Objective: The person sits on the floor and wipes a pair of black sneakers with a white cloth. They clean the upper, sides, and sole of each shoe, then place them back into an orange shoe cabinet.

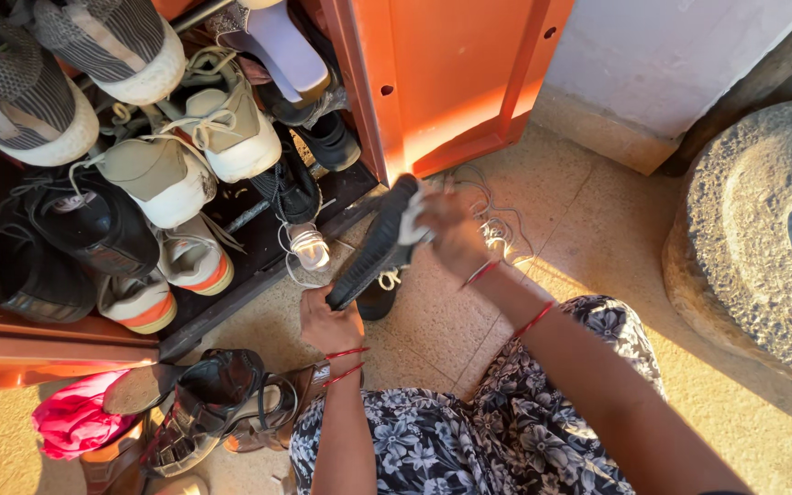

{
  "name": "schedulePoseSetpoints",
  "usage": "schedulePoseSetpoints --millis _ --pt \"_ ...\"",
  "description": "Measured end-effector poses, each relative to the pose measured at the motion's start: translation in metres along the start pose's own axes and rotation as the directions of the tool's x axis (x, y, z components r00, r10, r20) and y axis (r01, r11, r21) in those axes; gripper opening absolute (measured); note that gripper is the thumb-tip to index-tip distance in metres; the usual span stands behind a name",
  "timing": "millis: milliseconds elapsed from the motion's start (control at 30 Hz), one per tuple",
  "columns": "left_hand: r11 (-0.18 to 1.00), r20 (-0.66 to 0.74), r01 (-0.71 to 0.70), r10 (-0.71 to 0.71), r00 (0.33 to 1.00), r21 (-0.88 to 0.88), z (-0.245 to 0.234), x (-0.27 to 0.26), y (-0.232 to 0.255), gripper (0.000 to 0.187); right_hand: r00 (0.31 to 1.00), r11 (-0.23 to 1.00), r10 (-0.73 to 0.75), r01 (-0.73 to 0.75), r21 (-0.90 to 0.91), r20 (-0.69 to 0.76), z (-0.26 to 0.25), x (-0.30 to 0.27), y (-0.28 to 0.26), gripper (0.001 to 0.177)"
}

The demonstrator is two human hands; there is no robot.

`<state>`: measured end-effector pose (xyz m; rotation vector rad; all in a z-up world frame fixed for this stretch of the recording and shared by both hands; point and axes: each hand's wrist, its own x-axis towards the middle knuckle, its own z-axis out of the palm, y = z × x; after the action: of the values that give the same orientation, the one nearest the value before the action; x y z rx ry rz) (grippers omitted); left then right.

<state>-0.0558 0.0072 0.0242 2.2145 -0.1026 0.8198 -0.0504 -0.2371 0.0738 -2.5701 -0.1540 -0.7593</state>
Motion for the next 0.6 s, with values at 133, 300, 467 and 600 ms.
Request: schedulePoseSetpoints --millis 133,300,467,600 --pt "0.996 -0.063 0.084 -0.084 0.994 0.000 0.002 -0.003 -0.008 0.027 0.999 0.934 -0.034 0.044 0.355 -0.034 0.025 -0.012 -0.064 0.034" --pt "0.977 -0.135 0.213 -0.210 0.968 0.006 0.005 0.005 -0.023 0.033 0.962 0.886 -0.273 0.263 0.382 -0.028 0.023 0.001 -0.065 0.040" --pt "0.912 -0.090 0.326 -0.358 0.930 -0.250 0.023 -0.002 -0.032 0.033 0.955 0.873 0.186 -0.052 0.485 -0.232 0.035 0.048 -0.015 0.049" --pt "0.945 -0.056 0.184 -0.206 0.977 -0.272 0.039 -0.010 -0.036 0.030 0.860 0.495 0.504 -0.365 0.789 0.081 0.039 0.082 0.025 0.037"
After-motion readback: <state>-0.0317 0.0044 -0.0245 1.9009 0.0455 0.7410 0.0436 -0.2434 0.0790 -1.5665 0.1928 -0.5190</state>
